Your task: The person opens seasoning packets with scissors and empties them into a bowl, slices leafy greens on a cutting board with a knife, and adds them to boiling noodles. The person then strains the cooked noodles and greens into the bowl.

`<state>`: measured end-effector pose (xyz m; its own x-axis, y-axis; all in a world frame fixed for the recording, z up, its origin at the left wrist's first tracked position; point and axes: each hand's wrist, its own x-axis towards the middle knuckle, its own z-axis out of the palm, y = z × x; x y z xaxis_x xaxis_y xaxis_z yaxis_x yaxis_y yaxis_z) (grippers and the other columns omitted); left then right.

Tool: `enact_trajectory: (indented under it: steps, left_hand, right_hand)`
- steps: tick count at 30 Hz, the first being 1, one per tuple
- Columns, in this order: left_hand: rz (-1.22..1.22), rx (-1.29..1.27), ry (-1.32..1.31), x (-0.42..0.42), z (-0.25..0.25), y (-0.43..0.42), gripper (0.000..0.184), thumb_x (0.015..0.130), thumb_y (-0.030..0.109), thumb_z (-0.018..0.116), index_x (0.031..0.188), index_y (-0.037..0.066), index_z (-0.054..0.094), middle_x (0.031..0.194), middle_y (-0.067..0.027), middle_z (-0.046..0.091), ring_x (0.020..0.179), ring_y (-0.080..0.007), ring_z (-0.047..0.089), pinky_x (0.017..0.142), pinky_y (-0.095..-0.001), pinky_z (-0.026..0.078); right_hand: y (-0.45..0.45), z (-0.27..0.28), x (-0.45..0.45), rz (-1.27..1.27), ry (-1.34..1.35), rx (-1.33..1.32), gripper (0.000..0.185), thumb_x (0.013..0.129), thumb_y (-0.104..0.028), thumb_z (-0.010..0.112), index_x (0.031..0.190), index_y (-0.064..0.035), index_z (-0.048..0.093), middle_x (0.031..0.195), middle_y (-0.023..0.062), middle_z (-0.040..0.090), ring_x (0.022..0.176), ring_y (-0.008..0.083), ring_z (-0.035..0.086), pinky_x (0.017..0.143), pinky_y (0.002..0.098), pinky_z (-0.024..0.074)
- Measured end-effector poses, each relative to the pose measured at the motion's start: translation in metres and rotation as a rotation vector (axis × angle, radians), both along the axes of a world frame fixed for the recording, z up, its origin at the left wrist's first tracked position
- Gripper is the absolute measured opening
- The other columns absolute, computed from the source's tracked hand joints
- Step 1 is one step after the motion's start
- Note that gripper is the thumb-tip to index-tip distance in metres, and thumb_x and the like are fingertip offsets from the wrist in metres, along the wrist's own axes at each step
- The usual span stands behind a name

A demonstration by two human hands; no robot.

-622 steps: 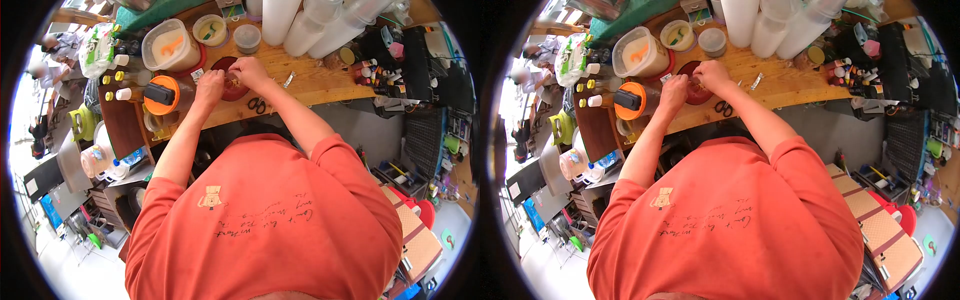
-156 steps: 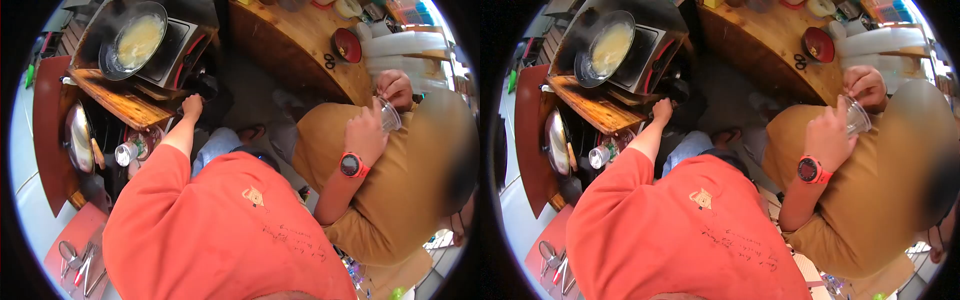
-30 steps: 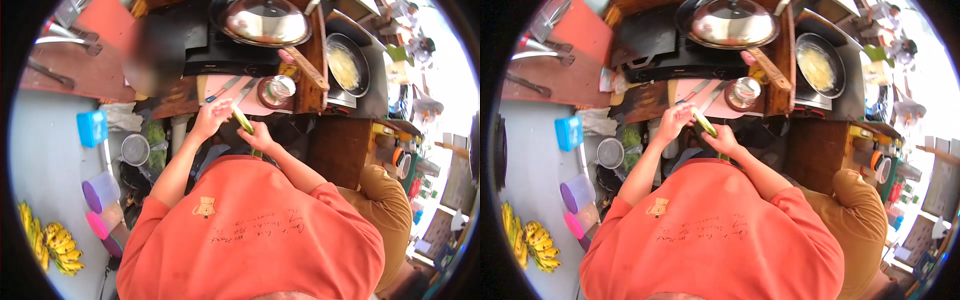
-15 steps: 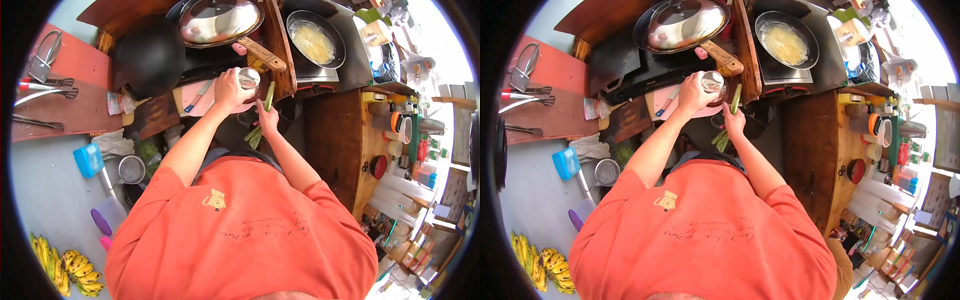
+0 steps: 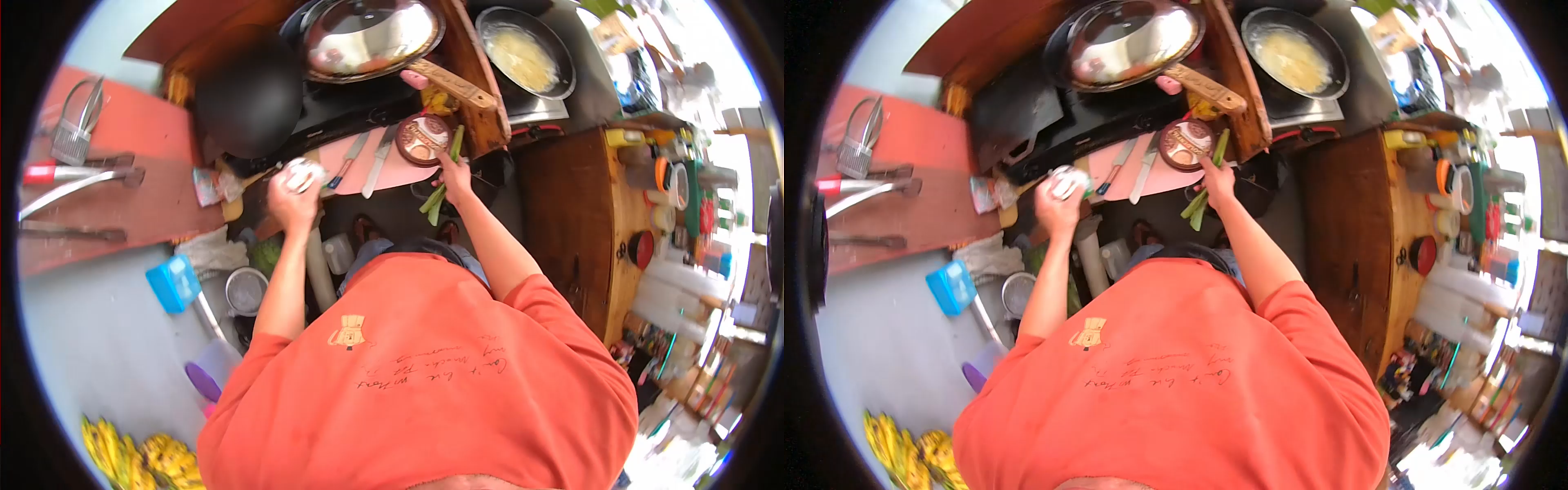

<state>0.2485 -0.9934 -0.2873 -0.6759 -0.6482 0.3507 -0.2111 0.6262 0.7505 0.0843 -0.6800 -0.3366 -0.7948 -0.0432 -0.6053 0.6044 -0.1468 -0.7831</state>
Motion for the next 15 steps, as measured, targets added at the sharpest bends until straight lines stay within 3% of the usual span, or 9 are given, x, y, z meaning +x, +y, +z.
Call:
enact_trajectory:
  steps: [1,2,3,6,8,10,11,13,15]
  left_hand:
    - [0.092,-0.142,-0.121,0.013,-0.005,-0.019,0.054,0.071,0.020,0.090,0.111,-0.001,0.061,0.108,-0.0123,0.070,0.099,-0.0210,0.068,0.090,-0.0352,0.054]
    - [0.137,-0.007,-0.154,0.025,-0.027,-0.042,0.054,0.071,0.022,0.090,0.112,0.000,0.062,0.109,-0.0131,0.070,0.100,-0.0240,0.068,0.092,-0.0362,0.053]
    - [0.169,0.005,-0.136,0.032,-0.024,-0.049,0.052,0.068,0.031,0.089,0.106,0.003,0.066,0.106,-0.0168,0.071,0.099,-0.0323,0.068,0.090,-0.0429,0.052]
    - [0.186,-0.066,-0.365,0.051,-0.043,-0.076,0.052,0.073,0.036,0.086,0.111,0.004,0.069,0.110,-0.0120,0.073,0.101,-0.0321,0.069,0.090,-0.0425,0.053]
    - [0.278,0.042,-0.389,0.059,-0.064,-0.090,0.063,0.071,0.046,0.087,0.115,0.005,0.066,0.108,-0.0154,0.073,0.100,-0.0362,0.068,0.090,-0.0458,0.052]
    - [0.196,0.012,-0.413,0.058,-0.043,-0.081,0.081,0.070,0.052,0.087,0.124,-0.002,0.058,0.115,-0.0203,0.069,0.104,-0.0392,0.066,0.091,-0.0475,0.051]
    - [0.323,-0.260,-0.461,0.062,-0.048,-0.080,0.084,0.071,0.051,0.086,0.127,-0.003,0.055,0.118,-0.0224,0.067,0.106,-0.0402,0.065,0.091,-0.0481,0.050]
    - [0.172,-0.717,-0.184,0.060,0.016,-0.038,0.077,0.076,0.045,0.085,0.127,-0.003,0.055,0.117,-0.0239,0.066,0.106,-0.0407,0.064,0.090,-0.0481,0.050]
    - [-0.131,-0.422,-0.126,0.049,0.054,0.024,0.056,0.082,0.038,0.081,0.117,-0.002,0.062,0.108,-0.0227,0.068,0.100,-0.0401,0.065,0.088,-0.0469,0.051]
  right_hand:
    - [-0.004,0.003,0.005,-0.032,0.009,-0.021,0.032,0.087,-0.025,0.073,0.107,-0.0029,0.062,0.072,0.0027,0.054,0.048,0.0122,0.047,0.042,0.0313,0.0513]
    - [-0.006,-0.010,0.009,-0.048,0.021,-0.026,0.029,0.088,-0.023,0.073,0.107,-0.0031,0.062,0.073,0.0026,0.054,0.048,0.0132,0.048,0.042,0.0321,0.0523]
    - [-0.008,-0.014,0.013,-0.048,-0.009,-0.019,0.027,0.088,-0.021,0.073,0.105,-0.0028,0.062,0.075,0.0032,0.054,0.050,0.0142,0.051,0.041,0.0334,0.0533]
    - [-0.013,0.000,0.032,-0.078,0.040,-0.015,0.034,0.087,-0.018,0.073,0.112,0.0020,0.061,0.087,0.0101,0.063,0.058,0.0189,0.059,0.045,0.0366,0.0588]
    - [-0.008,0.008,0.044,-0.027,0.075,-0.032,0.037,0.087,-0.021,0.074,0.115,0.0010,0.062,0.085,0.0077,0.061,0.059,0.0177,0.059,0.045,0.0355,0.0584]
    - [0.002,0.025,0.055,0.005,0.104,-0.073,0.036,0.088,-0.022,0.073,0.115,0.0004,0.062,0.082,0.0047,0.059,0.059,0.0150,0.058,0.043,0.0331,0.0572]
    - [0.012,0.045,0.063,0.043,0.124,-0.064,0.036,0.089,-0.021,0.073,0.116,0.0004,0.063,0.083,0.0043,0.060,0.061,0.0141,0.060,0.044,0.0315,0.0571]
    - [0.035,0.070,0.077,0.105,0.161,-0.103,0.036,0.089,-0.020,0.073,0.118,0.0000,0.064,0.084,0.0039,0.061,0.062,0.0138,0.060,0.044,0.0305,0.0571]
    - [0.074,0.097,0.094,0.163,0.110,-0.082,0.036,0.089,-0.020,0.073,0.119,-0.0010,0.065,0.087,0.0034,0.062,0.062,0.0127,0.060,0.045,0.0293,0.0568]
